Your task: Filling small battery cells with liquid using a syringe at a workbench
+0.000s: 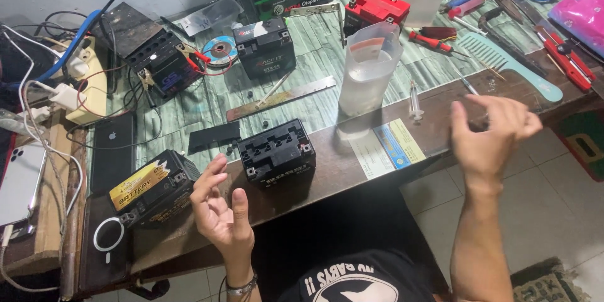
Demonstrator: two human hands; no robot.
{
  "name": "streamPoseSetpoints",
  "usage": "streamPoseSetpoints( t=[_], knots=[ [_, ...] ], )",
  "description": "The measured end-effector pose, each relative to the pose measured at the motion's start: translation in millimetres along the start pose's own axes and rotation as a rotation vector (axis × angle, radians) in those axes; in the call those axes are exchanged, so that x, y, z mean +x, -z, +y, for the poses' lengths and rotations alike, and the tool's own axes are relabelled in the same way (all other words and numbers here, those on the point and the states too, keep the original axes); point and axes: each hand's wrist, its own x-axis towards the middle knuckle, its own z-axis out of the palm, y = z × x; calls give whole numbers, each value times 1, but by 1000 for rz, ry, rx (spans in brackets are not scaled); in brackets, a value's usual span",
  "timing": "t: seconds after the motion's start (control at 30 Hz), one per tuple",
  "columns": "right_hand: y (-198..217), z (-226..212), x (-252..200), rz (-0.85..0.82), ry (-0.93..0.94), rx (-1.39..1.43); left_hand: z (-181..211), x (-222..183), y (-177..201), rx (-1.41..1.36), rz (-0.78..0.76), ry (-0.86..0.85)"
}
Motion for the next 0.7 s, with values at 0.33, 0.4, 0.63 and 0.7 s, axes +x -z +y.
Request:
streamPoseSetpoints(
  t=[0.33, 0.4, 0.63, 0.7],
  knots=[
    [-19, -75, 10, -183, -62, -39, 6, 4, -2, -2, 3, -8],
    [-20, -76, 10, -223, -101, -58, 6, 3, -1, 2, -32, 4],
    [-3, -40, 3, -85, -43, -76, 4, 4, -1, -2, -64, 9],
    [3, -20, -2, -64, -68, -160, 4, 3, -1, -17, -69, 10]
  ],
)
